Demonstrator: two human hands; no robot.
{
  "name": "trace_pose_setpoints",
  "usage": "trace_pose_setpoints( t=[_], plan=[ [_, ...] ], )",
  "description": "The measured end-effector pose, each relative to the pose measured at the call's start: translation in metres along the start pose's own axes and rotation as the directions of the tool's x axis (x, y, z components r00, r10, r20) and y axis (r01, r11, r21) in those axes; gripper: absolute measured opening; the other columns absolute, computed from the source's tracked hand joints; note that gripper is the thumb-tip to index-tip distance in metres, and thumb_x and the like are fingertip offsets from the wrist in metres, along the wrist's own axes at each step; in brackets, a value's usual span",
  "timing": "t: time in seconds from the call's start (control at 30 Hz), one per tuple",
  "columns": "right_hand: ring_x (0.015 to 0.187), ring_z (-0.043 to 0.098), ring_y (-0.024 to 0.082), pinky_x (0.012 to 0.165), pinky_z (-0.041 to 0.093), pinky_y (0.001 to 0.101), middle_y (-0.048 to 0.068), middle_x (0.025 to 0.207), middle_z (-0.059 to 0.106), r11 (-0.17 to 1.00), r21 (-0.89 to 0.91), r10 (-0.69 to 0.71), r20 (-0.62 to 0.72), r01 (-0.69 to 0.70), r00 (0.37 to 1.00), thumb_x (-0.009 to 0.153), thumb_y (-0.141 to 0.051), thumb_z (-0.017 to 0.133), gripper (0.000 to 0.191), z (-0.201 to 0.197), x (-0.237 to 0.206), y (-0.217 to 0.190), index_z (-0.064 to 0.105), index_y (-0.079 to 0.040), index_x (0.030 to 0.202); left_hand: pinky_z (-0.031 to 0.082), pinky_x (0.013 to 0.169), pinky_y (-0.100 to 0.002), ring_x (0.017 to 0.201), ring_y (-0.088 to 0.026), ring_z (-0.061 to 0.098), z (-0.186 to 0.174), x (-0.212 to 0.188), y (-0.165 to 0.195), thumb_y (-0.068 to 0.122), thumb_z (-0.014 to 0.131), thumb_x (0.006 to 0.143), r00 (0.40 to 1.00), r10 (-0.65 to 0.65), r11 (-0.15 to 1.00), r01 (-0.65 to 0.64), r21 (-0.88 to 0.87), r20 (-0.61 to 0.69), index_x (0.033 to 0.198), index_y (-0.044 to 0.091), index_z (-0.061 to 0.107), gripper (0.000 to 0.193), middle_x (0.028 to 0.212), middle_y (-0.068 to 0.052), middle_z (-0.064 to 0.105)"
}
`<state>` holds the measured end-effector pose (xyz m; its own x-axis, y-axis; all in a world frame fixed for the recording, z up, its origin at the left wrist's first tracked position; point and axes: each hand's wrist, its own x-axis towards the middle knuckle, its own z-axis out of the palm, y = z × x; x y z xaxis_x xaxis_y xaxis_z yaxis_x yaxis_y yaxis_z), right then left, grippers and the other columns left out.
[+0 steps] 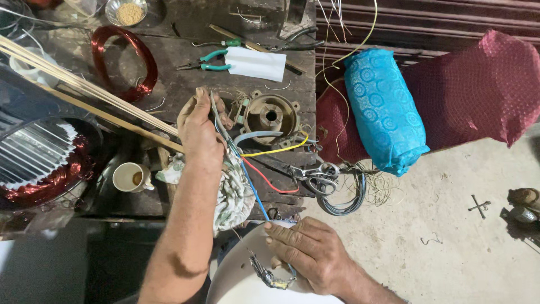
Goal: The person retrieves a motor housing and uses shears to strip the outer insulation from a multi-colored cable. They then cut and separate the individual wires, preparing them for connection.
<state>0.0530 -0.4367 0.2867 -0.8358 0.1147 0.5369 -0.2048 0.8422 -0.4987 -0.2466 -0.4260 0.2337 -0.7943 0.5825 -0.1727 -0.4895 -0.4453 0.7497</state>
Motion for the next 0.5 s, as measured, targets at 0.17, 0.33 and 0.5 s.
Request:
trace_pose_setpoints(
  t=[0.17, 0.33, 0.5],
  plan=[
    [0.095, 0.074, 0.027, 0.075, 0.055, 0.0389, 0.017, 0.125, 0.073, 0.999, -0.004, 0.047, 0.011, -0.047, 0.999, 0.08, -0.017, 0.081, 0.038, -0.002, 0.003, 0.002, 0.072, 0.0, 0.113, 0.043, 0.045, -0.028, 0.054, -0.014, 0.054, -0.012, 0.009, 0.001, 0.031, 0.064, 0.102, 0.995, -0.025, 1.0, 0.025, -0.002, -0.096, 0.09, 0.008, 0.063, 0.026, 0.074, -0.004, 0.063],
    [0.107, 0.07, 0.03, 0.089, 0.056, 0.0428, 0.011, 0.126, 0.072, 0.992, -0.102, 0.074, -0.011, -0.075, 0.997, 0.077, -0.014, 0.078, 0.045, -0.004, 0.01, 0.012, 0.073, -0.007, 0.121, 0.037, 0.042, -0.027, 0.054, -0.015, 0.054, -0.04, 0.026, 0.017, 0.04, 0.056, 0.103, 0.985, -0.072, 0.997, 0.075, 0.018, -0.156, 0.088, 0.011, 0.059, 0.033, 0.071, -0.003, 0.06],
    [0.114, 0.068, 0.029, 0.092, 0.054, 0.0436, 0.011, 0.133, 0.069, 0.984, -0.108, 0.14, -0.005, -0.14, 0.99, 0.08, -0.007, 0.074, 0.052, -0.001, 0.022, 0.024, 0.067, -0.007, 0.131, 0.044, 0.055, -0.03, 0.062, -0.017, 0.054, -0.06, 0.039, 0.011, 0.037, 0.058, 0.104, 0.972, -0.071, 0.992, 0.046, -0.115, -0.223, 0.091, 0.008, 0.06, 0.032, 0.075, -0.005, 0.06]
  ],
)
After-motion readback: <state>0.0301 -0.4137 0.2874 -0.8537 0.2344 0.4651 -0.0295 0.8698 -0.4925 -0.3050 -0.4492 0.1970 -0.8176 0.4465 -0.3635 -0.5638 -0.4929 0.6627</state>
